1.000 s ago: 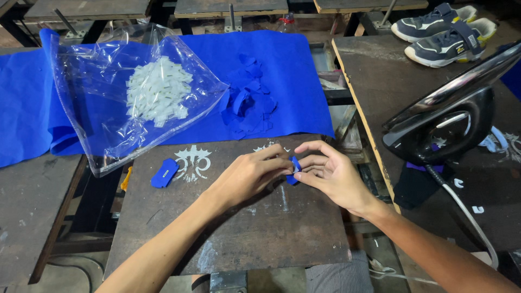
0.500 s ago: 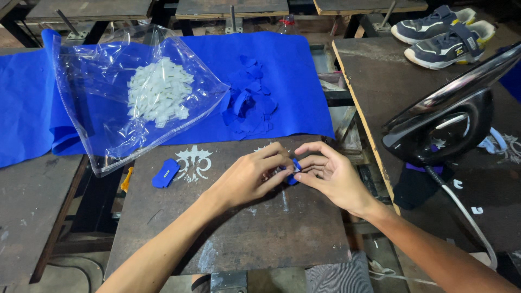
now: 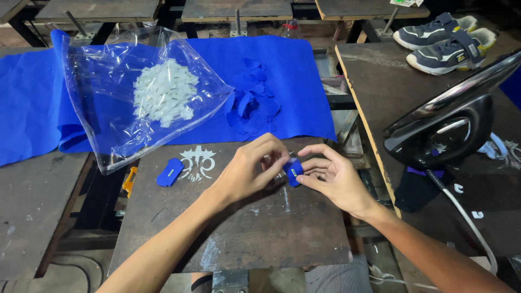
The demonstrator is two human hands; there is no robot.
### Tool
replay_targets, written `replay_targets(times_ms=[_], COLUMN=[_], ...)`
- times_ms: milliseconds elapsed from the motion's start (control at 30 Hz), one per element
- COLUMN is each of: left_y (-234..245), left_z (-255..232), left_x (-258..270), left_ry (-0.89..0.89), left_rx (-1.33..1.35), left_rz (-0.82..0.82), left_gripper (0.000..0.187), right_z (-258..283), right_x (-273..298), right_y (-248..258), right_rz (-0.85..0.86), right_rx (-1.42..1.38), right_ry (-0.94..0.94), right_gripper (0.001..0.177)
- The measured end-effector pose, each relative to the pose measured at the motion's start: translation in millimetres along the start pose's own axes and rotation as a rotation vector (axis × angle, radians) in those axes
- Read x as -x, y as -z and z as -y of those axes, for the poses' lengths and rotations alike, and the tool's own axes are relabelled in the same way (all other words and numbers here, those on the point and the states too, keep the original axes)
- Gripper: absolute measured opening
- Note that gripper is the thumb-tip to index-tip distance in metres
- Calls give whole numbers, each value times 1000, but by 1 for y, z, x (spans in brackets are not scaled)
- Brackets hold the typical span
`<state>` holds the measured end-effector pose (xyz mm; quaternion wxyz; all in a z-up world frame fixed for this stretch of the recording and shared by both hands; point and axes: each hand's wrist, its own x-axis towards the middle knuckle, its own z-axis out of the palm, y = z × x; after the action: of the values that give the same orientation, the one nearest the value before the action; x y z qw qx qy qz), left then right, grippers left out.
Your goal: The person places small blue fabric pieces on a wooden workbench and presses them with a hot iron. They repeatedly pick up the pieces, adjust their position, and iron them to flatten or shape the material.
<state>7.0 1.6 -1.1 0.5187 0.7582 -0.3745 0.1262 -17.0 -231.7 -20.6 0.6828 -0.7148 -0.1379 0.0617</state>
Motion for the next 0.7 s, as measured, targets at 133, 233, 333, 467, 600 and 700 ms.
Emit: replay_targets(times_ms=[133, 233, 333, 467, 600, 700], left_y=[-1, -1, -1, -4, -7, -13], left_z=[16, 29, 42, 44, 40, 47], left_x=[3, 6, 8, 11, 11, 10], left_ry=[135, 233, 287, 327, 333, 301], left_rx=[40, 25, -4, 13, -2, -76], left_rz=[-49, -107, -104, -93, -15, 30], left_gripper=[6, 10, 13, 14, 16, 25], right_z=[-9, -11, -5, 10, 22, 26], right_x=[-2, -2, -1, 3, 1, -3], right_y=[4, 4, 1, -5, -8, -15], right_rz=[-4, -33, -72, -114, -141, -139], right_rx=[-6, 0, 47, 39, 82, 101], right_ry=[1, -5, -15, -3, 47, 88], right_gripper=[55, 49, 22, 29, 20, 19])
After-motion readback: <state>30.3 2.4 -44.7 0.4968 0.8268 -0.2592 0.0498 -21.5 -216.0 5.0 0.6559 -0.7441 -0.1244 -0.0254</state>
